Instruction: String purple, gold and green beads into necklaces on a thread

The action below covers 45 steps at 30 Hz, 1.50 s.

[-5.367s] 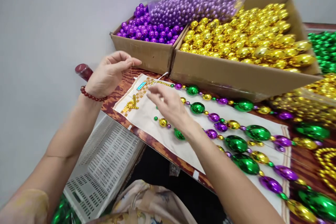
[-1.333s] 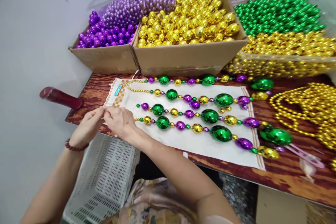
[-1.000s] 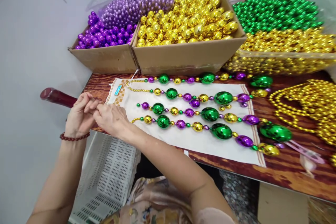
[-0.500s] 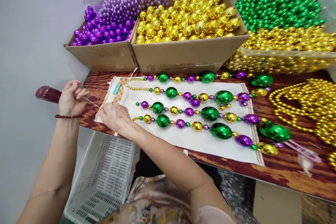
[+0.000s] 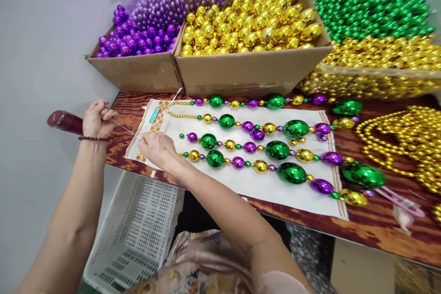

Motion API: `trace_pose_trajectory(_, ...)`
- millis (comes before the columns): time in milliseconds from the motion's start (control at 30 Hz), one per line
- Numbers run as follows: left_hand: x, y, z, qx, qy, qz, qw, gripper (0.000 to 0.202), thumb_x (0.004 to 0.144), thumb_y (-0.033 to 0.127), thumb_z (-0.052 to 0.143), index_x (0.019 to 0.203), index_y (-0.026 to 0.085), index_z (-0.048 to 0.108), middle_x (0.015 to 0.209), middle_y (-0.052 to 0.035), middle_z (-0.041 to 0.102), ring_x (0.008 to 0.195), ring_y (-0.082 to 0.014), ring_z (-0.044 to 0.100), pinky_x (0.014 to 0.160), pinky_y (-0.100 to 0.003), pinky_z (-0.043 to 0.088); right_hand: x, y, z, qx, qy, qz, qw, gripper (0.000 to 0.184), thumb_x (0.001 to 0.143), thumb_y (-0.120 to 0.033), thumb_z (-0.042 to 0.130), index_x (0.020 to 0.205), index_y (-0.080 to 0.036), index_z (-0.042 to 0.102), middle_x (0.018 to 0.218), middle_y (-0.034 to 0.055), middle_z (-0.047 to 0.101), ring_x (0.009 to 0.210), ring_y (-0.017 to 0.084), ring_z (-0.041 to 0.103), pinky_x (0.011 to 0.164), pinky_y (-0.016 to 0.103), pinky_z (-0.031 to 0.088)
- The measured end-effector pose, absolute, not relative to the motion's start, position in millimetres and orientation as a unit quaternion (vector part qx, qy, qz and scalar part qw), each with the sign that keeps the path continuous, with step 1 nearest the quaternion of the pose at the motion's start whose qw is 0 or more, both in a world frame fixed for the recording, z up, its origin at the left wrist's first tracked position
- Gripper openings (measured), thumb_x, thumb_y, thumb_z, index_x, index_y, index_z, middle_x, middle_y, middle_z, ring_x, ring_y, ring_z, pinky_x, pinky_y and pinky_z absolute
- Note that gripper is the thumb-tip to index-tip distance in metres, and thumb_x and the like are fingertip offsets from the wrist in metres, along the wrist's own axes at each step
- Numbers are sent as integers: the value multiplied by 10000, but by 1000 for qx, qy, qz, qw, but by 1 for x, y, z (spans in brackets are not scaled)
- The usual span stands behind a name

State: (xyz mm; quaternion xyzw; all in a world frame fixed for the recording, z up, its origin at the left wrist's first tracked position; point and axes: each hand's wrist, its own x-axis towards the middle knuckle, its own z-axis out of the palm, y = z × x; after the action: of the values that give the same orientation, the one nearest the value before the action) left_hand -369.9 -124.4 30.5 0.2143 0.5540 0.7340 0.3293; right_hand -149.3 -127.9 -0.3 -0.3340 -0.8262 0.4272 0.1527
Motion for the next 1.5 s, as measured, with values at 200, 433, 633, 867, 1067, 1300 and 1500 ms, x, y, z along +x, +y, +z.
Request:
trace_pose_trajectory(200,-392,-141,3,146,609,695,353,132,924,170,529,801,144,570,526,40,519,525,-72,563,633,-200,512,-160,-113,-13,-358,-799,458,157,302,918,-209,416,841,-171,705,852,49,708,767,169,590,645,255,342)
trace_pose_trajectory(433,-359,-196,-43,172,749,634,92,97,864,262,629,864,173,591,825,22,613,665,-67,568,621,-172,441,-162,-80,-22,-350,-775,492,185,274,879,-185,461,799,-148,721,779,30,676,706,132,554,683,245,385)
trace_pose_trajectory(633,-273,-203,-51,297,651,639,282,259,817,425,704,832,167,724,767,-28,681,724,-121,613,730,-230,489,-161,-81,-23,-276,-749,566,204,272,864,-213,462,801,-131,713,672,11,621,596,103,534,641,237,418)
trace_pose_trajectory(867,-237,-181,-39,216,474,757,394,297,744,360,798,989,210,721,1067,-62,729,994,-171,674,958,-317,486,-154,-84,-26,-233,-757,531,301,236,874,-249,537,771,-183,738,894,23,681,918,147,588,886,295,432)
trace_pose_trajectory(1067,-234,-176,-33,227,450,764,403,240,722,323,816,891,180,727,936,-34,710,838,-113,643,872,-264,508,-160,-86,-25,-264,-693,563,364,96,795,-221,655,770,-181,738,982,32,660,986,143,578,937,290,411)
trace_pose_trajectory(1300,-243,-186,-43,205,518,676,483,238,681,302,821,829,152,711,749,0,637,599,-66,569,541,-186,434,-161,-71,-25,-346,-479,742,317,65,724,-193,642,674,-157,620,756,-10,629,795,125,572,846,285,408)
trace_pose_trajectory(1500,-253,-204,-62,211,589,616,478,290,633,339,835,805,132,725,823,-54,703,525,-50,542,444,-168,331,-150,-35,-24,-386,-385,777,314,63,769,-232,544,755,-171,543,818,18,646,793,147,634,729,297,441)
